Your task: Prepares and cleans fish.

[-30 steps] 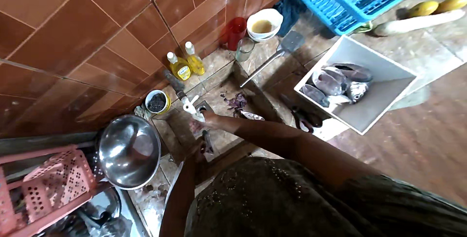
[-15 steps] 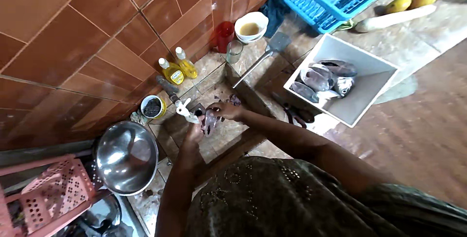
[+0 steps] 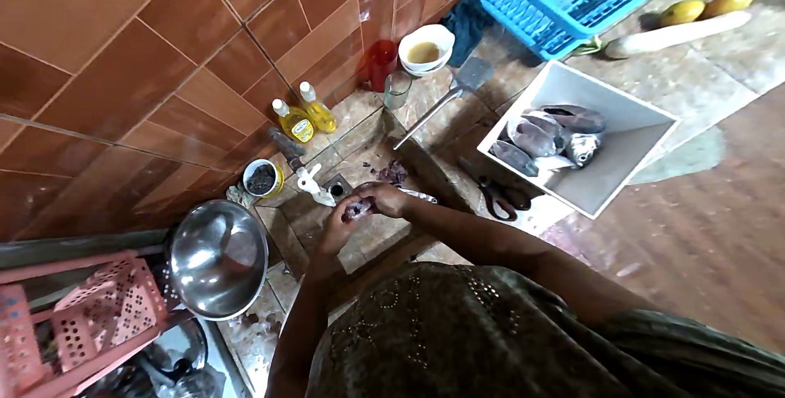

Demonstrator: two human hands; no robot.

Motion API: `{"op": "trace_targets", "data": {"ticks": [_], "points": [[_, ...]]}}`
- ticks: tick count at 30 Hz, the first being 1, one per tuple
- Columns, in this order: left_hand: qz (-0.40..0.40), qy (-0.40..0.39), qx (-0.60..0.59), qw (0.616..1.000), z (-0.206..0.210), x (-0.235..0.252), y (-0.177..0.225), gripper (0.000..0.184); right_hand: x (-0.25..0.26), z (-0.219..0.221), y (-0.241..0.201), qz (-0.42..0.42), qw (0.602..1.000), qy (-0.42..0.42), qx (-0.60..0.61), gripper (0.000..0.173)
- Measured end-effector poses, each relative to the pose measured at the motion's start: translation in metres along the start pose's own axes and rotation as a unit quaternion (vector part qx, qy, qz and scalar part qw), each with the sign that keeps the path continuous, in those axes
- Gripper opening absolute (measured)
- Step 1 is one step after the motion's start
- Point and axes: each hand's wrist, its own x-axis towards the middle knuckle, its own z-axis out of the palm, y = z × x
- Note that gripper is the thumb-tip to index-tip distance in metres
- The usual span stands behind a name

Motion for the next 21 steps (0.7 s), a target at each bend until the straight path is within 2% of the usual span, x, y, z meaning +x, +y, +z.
{"op": "trace_targets", "data": {"ticks": [4,9,16,21], "points": [[-0.029,0.004,-0.072,0.997,-0.003,-0.007,-0.002,0.063,-0.008,-0.008,-0.010,-0.031,0.999,0.000,0.009,0.033],[-0.033,0.016,-0.253,0.967,0.003,-0.012,-0.002,0.056,-0.012,-0.011,-0.014,-0.045,0.999,-0.026,0.008,0.030],[-0.084,0.066,-0.207,0.972,0.012,0.000,0.002,0.047,-0.011,-0.008,-0.010,-0.050,0.998,-0.042,-0.020,0.028],[-0.112,0.083,-0.139,0.980,0.013,0.006,0.012,0.041,-0.012,-0.004,-0.014,-0.063,0.992,-0.039,-0.105,0.030]]}}
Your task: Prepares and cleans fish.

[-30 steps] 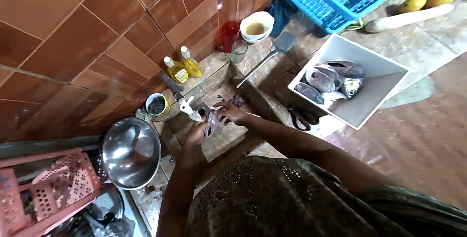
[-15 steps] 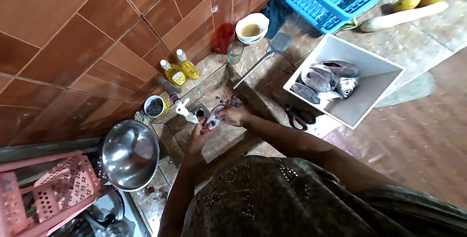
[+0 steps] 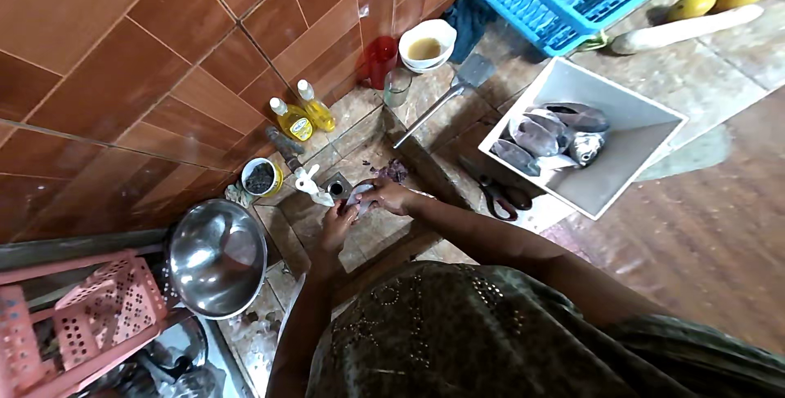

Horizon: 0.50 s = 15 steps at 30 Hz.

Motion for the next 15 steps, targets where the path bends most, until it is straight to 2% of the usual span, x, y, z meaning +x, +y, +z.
{"op": "trace_targets", "data": {"ticks": [4,15], "points": [[-0.011,0.025,0.056,0.998,0.0010,0.0030,0.0027,0.037,0.0002,0.0032,-0.0003,-0.009,0.999,-0.004,-0.041,0.029],[-0.035,0.044,0.093,0.994,0.0008,0.0072,0.0011,0.032,0.0045,0.0033,0.0052,-0.022,0.998,0.003,-0.060,0.030]]}}
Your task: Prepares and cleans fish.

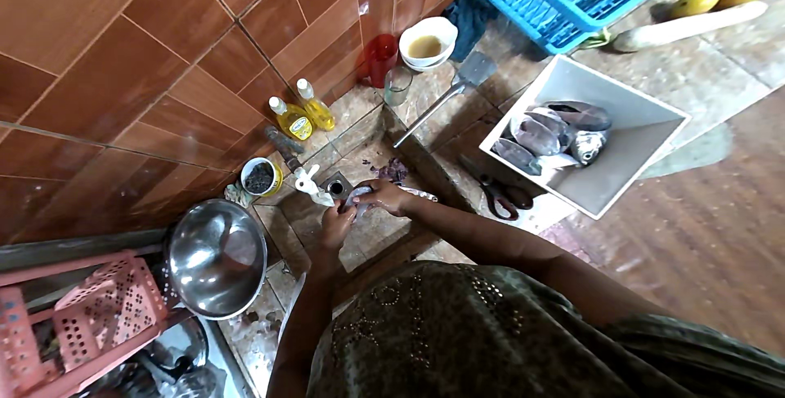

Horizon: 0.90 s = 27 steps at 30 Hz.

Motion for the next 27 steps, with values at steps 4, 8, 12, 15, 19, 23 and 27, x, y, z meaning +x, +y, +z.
{"op": "trace_targets", "data": {"ticks": [4,8,12,15,19,23,27], "points": [[0.007,0.007,0.029,1.000,0.000,0.002,0.001,0.028,0.000,-0.001,-0.001,-0.007,1.000,-0.003,-0.028,0.029],[0.011,-0.022,-0.002,1.000,-0.003,0.002,0.000,0.030,-0.005,0.001,-0.011,0.002,1.000,0.002,-0.026,0.028],[0.001,-0.051,-0.120,0.991,-0.004,-0.004,-0.001,0.030,-0.003,-0.003,-0.011,0.004,1.000,-0.012,-0.012,0.027],[-0.004,-0.043,-0.111,0.993,-0.003,-0.005,0.001,0.031,-0.004,-0.002,-0.007,-0.009,0.999,-0.012,-0.036,0.027],[0.004,-0.018,-0.081,0.997,-0.001,-0.001,-0.001,0.028,-0.002,-0.001,-0.007,-0.010,0.999,-0.012,-0.038,0.027],[0.004,-0.014,-0.085,0.996,-0.001,0.000,-0.002,0.027,-0.002,0.000,-0.009,-0.011,0.999,-0.013,-0.030,0.025],[0.009,-0.001,-0.088,0.996,-0.001,0.002,-0.004,0.026,0.000,0.002,-0.009,-0.011,1.000,-0.017,-0.017,0.026]]}}
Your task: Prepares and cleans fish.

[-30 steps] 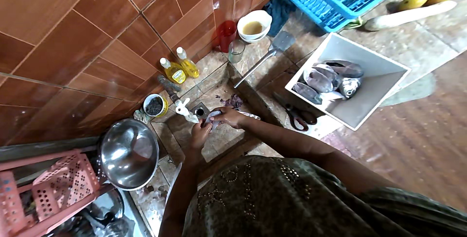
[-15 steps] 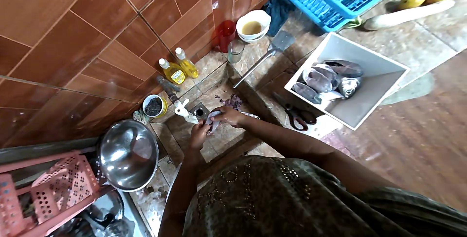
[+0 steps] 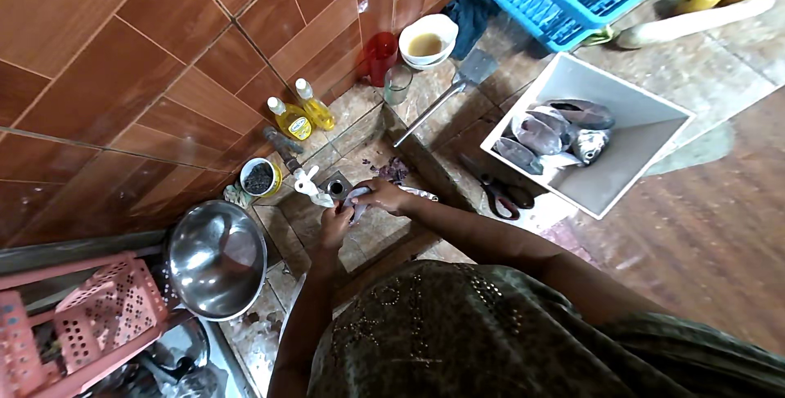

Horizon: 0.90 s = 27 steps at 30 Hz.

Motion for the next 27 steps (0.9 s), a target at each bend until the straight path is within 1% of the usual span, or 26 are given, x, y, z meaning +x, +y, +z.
{"op": "trace_targets", "data": {"ticks": [5,10,14,22,24,27], "points": [[0.001,0.006,0.016,1.000,-0.001,0.003,-0.001,0.023,0.003,0.000,0.009,-0.006,1.000,0.005,-0.010,0.029],[-0.013,0.000,0.008,1.000,-0.001,0.003,0.001,0.025,0.004,-0.002,0.009,-0.004,1.000,0.009,-0.017,0.030],[-0.014,-0.002,0.007,1.000,0.000,0.002,0.004,0.021,0.005,-0.001,0.009,-0.006,1.000,0.011,-0.015,0.029],[-0.024,-0.001,0.002,1.000,0.003,0.004,0.003,0.026,0.006,-0.001,0.016,-0.004,1.000,0.016,0.014,0.030],[-0.033,-0.007,-0.014,0.999,0.003,0.003,0.003,0.027,0.005,-0.002,0.018,-0.006,1.000,0.018,0.017,0.029],[-0.053,-0.045,-0.102,0.992,-0.002,0.000,0.005,0.027,0.002,-0.006,0.013,0.002,0.999,0.026,0.023,0.028]]}}
